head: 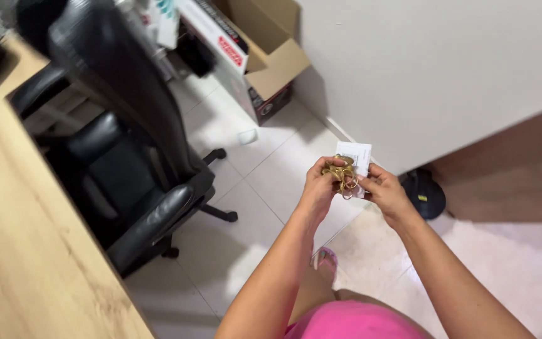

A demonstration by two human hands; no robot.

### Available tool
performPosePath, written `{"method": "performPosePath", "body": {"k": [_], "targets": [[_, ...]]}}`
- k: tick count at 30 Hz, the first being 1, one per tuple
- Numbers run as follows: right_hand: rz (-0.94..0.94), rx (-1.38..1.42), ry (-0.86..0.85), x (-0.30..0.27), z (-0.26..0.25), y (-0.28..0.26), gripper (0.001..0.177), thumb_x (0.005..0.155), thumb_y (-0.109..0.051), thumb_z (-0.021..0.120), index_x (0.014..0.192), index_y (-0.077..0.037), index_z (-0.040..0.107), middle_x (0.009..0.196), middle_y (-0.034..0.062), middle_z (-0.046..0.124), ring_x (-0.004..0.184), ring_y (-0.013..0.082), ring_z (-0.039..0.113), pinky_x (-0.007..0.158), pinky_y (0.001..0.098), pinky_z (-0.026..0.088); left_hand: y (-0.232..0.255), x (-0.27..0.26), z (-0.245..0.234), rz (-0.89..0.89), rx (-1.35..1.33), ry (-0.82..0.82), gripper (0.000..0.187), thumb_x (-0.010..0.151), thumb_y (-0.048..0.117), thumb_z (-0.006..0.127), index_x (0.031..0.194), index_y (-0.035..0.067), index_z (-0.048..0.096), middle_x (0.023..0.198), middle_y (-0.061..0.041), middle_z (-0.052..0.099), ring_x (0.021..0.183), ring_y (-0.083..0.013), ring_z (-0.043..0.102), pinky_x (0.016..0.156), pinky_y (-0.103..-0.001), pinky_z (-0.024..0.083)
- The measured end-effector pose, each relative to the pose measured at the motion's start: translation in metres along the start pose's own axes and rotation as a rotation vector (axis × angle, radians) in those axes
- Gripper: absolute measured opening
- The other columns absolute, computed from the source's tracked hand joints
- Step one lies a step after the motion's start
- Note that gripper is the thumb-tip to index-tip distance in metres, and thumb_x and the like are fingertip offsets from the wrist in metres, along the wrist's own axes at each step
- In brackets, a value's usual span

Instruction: Organize clothes and accessories by hanging belts in the closet, folding small clothing items into a drawer, and storing jewelry in a box.

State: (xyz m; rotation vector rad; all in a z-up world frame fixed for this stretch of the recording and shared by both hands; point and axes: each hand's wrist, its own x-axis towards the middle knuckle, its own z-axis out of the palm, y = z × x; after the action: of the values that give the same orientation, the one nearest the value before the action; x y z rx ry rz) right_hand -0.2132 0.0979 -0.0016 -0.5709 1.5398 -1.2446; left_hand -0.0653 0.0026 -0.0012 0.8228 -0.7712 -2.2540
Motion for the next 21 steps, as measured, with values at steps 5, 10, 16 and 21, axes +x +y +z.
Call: {"method": "performPosePath", "body": {"k": [5, 10, 16, 21], "targets": [[-0.005, 0.1, 0.11, -0.001, -0.038, 0.01, 0.03, 0.1, -0.013, 0.061, 0.129, -0.005, 0.063, 0.113, 0.0062, 0.071, 0.1, 0.0153, 0.069, 0.087, 0.0358, 0.057, -0.023, 0.032, 0.022, -0.096, 0.048, -0.075, 0.026, 0.09, -0.01, 0.047, 0.106, 0.006, 0.059, 0.098, -0.013, 0.068, 0.077, -0.0186, 0.067, 0.069, -0.034, 0.06], [0.025, 0.128, 0.292, -0.021, -0.065, -0.007, 0.039, 0.098, -0.01, 0.059, 0.136, -0.011, 0.058, 0.117, 0.004, 0.071, 0.102, 0.014, 0.068, 0.088, 0.0358, 0.056, -0.039, 0.049, 0.048, -0.192, 0.077, -0.167, 0.028, 0.087, -0.011, 0.044, 0.104, 0.006, 0.058, 0.101, -0.011, 0.067, 0.079, -0.0186, 0.066, 0.07, -0.033, 0.06], [0.025, 0.209, 0.472, -0.034, -0.128, 0.006, 0.032, 0.1, -0.009, 0.057, 0.132, -0.006, 0.058, 0.119, 0.0067, 0.071, 0.106, 0.0166, 0.068, 0.089, 0.0377, 0.058, -0.067, 0.076, 0.087, -0.287, 0.103, -0.263, 0.027, 0.089, -0.013, 0.047, 0.104, 0.007, 0.058, 0.099, -0.011, 0.066, 0.075, -0.0176, 0.063, 0.068, -0.032, 0.058], [0.056, 0.231, 0.632, -0.048, -0.17, 0.013, 0.031, 0.102, -0.011, 0.054, 0.132, -0.007, 0.062, 0.12, 0.0075, 0.071, 0.107, 0.0178, 0.067, 0.093, 0.0381, 0.055, -0.08, 0.085, 0.126, -0.352, 0.146, -0.335, 0.024, 0.09, -0.013, 0.047, 0.101, 0.006, 0.057, 0.103, -0.01, 0.069, 0.073, -0.0161, 0.064, 0.068, -0.032, 0.057]]}}
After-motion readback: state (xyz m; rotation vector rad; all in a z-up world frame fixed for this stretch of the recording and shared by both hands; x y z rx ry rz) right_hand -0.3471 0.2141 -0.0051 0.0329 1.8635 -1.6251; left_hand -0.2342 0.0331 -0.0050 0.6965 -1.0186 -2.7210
